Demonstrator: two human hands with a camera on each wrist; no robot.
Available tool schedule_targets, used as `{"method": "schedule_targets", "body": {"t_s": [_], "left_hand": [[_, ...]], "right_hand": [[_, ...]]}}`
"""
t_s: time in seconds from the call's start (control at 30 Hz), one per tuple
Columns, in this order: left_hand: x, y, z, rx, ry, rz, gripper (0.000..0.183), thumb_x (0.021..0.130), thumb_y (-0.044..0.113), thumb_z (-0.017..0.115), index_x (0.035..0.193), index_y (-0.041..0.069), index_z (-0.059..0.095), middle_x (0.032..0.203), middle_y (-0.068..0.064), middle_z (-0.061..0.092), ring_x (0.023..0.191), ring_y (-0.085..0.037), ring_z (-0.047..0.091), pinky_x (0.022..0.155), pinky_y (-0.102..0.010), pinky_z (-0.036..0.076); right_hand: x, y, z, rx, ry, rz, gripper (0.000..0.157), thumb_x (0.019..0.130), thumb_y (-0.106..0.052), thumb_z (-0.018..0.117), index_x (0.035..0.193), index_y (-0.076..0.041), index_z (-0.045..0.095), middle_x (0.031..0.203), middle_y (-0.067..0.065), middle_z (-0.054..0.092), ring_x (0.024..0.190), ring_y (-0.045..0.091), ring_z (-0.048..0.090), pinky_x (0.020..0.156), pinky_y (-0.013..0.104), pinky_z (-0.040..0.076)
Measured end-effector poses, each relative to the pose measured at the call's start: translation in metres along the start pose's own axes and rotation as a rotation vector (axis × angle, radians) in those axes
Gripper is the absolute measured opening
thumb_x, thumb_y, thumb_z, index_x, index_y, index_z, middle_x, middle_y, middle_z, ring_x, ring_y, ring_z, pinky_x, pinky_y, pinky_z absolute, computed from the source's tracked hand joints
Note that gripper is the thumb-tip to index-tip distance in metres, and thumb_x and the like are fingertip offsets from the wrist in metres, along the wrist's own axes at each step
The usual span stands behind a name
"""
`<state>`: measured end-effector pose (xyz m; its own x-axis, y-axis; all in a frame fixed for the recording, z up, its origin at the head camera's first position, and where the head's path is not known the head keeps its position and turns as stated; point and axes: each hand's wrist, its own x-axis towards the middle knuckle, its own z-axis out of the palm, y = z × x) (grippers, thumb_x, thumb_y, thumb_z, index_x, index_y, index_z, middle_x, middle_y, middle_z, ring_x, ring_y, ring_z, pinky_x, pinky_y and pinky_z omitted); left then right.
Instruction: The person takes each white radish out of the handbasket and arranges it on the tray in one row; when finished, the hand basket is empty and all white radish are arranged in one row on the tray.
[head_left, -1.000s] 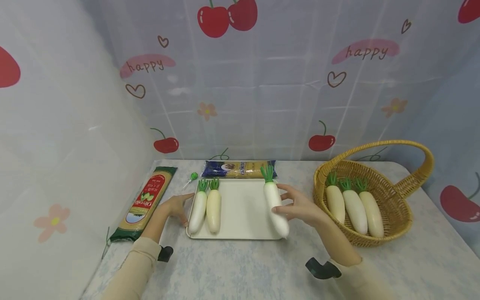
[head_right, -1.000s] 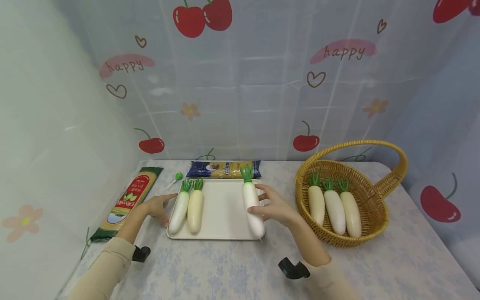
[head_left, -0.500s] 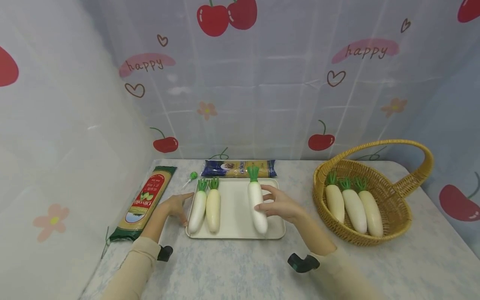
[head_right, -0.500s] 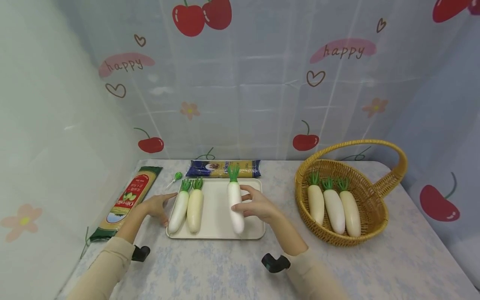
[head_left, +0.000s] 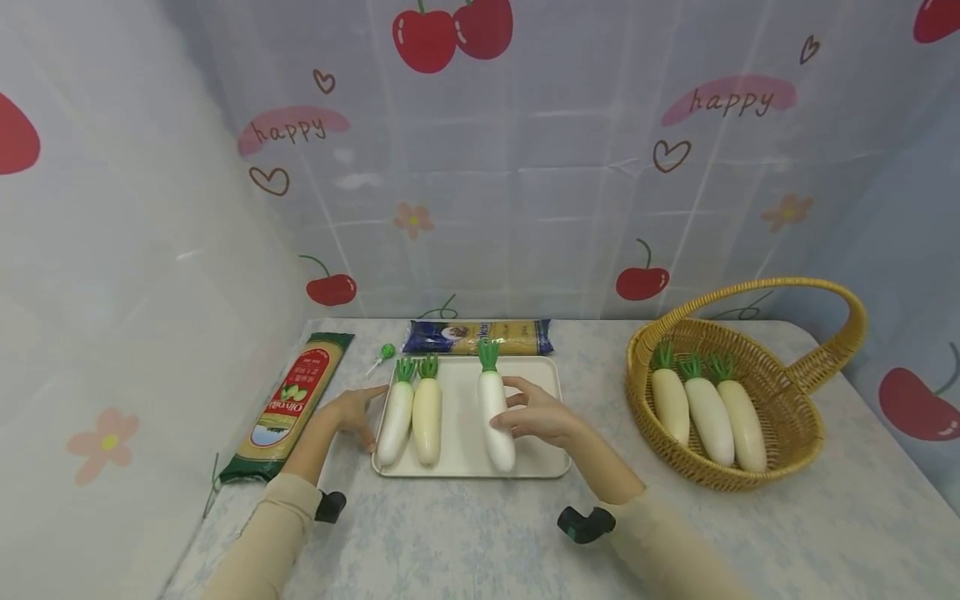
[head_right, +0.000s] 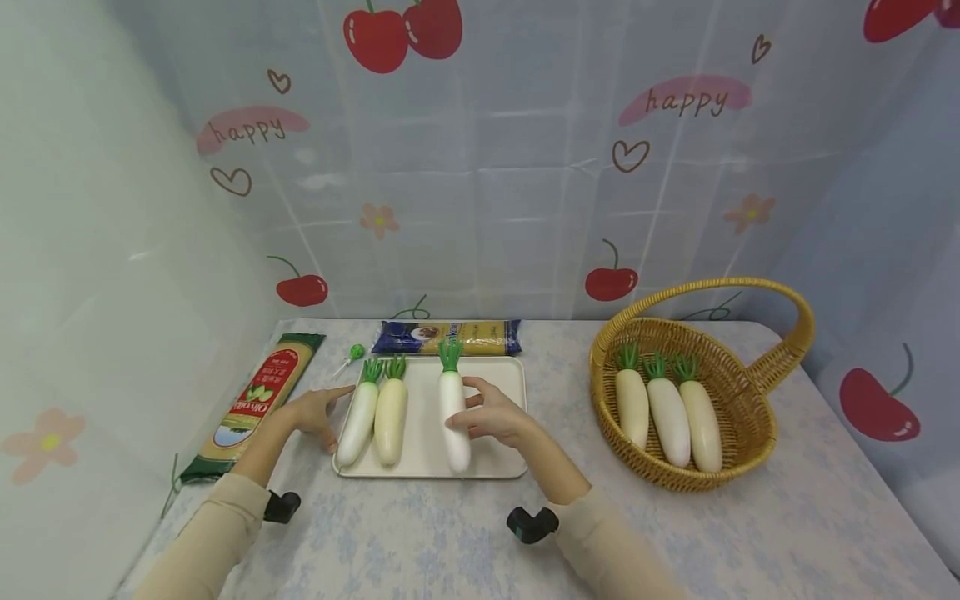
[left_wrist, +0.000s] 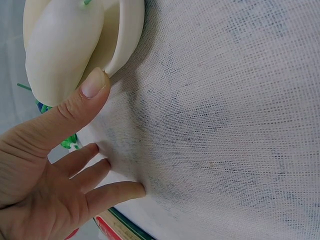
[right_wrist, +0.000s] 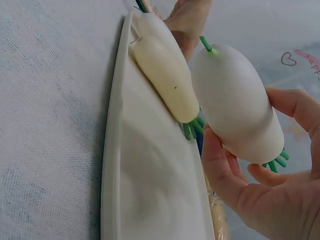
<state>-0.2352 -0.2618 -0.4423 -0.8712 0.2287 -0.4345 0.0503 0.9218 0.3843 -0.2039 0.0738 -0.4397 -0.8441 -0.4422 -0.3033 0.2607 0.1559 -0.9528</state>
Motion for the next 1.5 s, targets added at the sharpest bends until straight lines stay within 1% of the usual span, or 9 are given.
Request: {"method": "schedule_targets", "body": {"t_s": [0.33,0.43,0.63,0.8,0.93,1.07,1.17,1.33,1.5], "left_hand": [[-0.001,0.0,0.0,0.0,0.002,0.0,0.113,0.051,0.009,0.09,0.146,0.005,0.031,0.131,-0.033,0.047,0.121,-0.046,0.046,0.095,-0.052,0.044],[-0.001,0.0,0.0,0.004,0.008,0.015,0.112,0.05,0.008,0.09,0.146,0.003,0.032,0.129,-0.034,0.048,0.12,-0.046,0.046,0.094,-0.053,0.045],[-0.001,0.0,0.0,0.005,0.008,0.019,0.112,0.05,0.008,0.091,0.146,0.003,0.032,0.129,-0.034,0.048,0.12,-0.046,0.047,0.094,-0.053,0.045],[-0.001,0.0,0.001,-0.007,0.007,0.017,0.113,0.05,0.008,0.09,0.146,0.003,0.031,0.129,-0.034,0.048,0.12,-0.046,0.046,0.094,-0.052,0.045],[-0.002,0.001,0.0,-0.01,0.007,0.015,0.112,0.05,0.008,0.09,0.146,0.004,0.031,0.129,-0.034,0.048,0.12,-0.046,0.047,0.094,-0.052,0.045],[-0.003,0.002,0.0,-0.01,0.004,0.004,0.113,0.05,0.008,0.09,0.146,0.004,0.031,0.13,-0.034,0.047,0.121,-0.046,0.046,0.094,-0.052,0.044],[-0.002,0.002,0.0,-0.012,0.001,0.002,0.112,0.051,0.008,0.09,0.146,0.004,0.031,0.131,-0.034,0.047,0.121,-0.046,0.046,0.094,-0.052,0.045],[-0.001,0.001,-0.001,-0.012,0.002,0.005,0.112,0.051,0.008,0.09,0.146,0.004,0.032,0.13,-0.034,0.047,0.121,-0.046,0.046,0.093,-0.052,0.046],[-0.001,0.001,0.0,-0.017,0.004,0.003,0.112,0.05,0.007,0.09,0.146,0.004,0.031,0.13,-0.034,0.048,0.12,-0.046,0.046,0.093,-0.051,0.046]], "right_hand": [[0.014,0.005,0.018,-0.008,0.04,0.04,0.086,0.073,-0.006,0.074,0.146,-0.007,0.028,0.121,0.025,0.051,0.095,0.03,0.061,0.073,0.041,0.055],[0.017,0.005,0.022,-0.023,0.055,0.047,0.086,0.074,-0.006,0.074,0.146,-0.006,0.028,0.12,0.025,0.052,0.094,0.03,0.062,0.072,0.041,0.056],[0.026,0.006,0.029,-0.019,0.108,0.041,0.085,0.074,-0.006,0.074,0.146,-0.005,0.028,0.12,0.026,0.052,0.095,0.031,0.062,0.072,0.041,0.056],[0.034,0.009,0.035,-0.002,0.129,0.039,0.086,0.073,-0.005,0.074,0.146,-0.004,0.027,0.119,0.027,0.052,0.095,0.032,0.061,0.073,0.04,0.056],[0.039,0.011,0.041,-0.032,0.148,0.034,0.086,0.072,-0.004,0.073,0.145,-0.002,0.026,0.117,0.027,0.053,0.097,0.032,0.061,0.075,0.039,0.056],[0.042,0.006,0.046,-0.066,0.173,0.041,0.087,0.072,-0.005,0.073,0.145,-0.002,0.027,0.119,0.028,0.052,0.104,0.035,0.058,0.077,0.043,0.055],[0.044,0.004,0.049,-0.079,0.184,0.053,0.088,0.071,-0.006,0.074,0.145,-0.002,0.026,0.121,0.028,0.051,0.105,0.037,0.057,0.075,0.044,0.055],[0.049,0.006,0.053,-0.116,0.207,0.053,0.09,0.07,-0.006,0.075,0.145,-0.002,0.025,0.123,0.028,0.05,0.104,0.036,0.057,0.071,0.04,0.055],[0.052,0.007,0.06,-0.158,0.226,0.06,0.094,0.069,-0.007,0.075,0.146,-0.003,0.023,0.119,0.027,0.052,0.1,0.033,0.057,0.067,0.036,0.055]]}}
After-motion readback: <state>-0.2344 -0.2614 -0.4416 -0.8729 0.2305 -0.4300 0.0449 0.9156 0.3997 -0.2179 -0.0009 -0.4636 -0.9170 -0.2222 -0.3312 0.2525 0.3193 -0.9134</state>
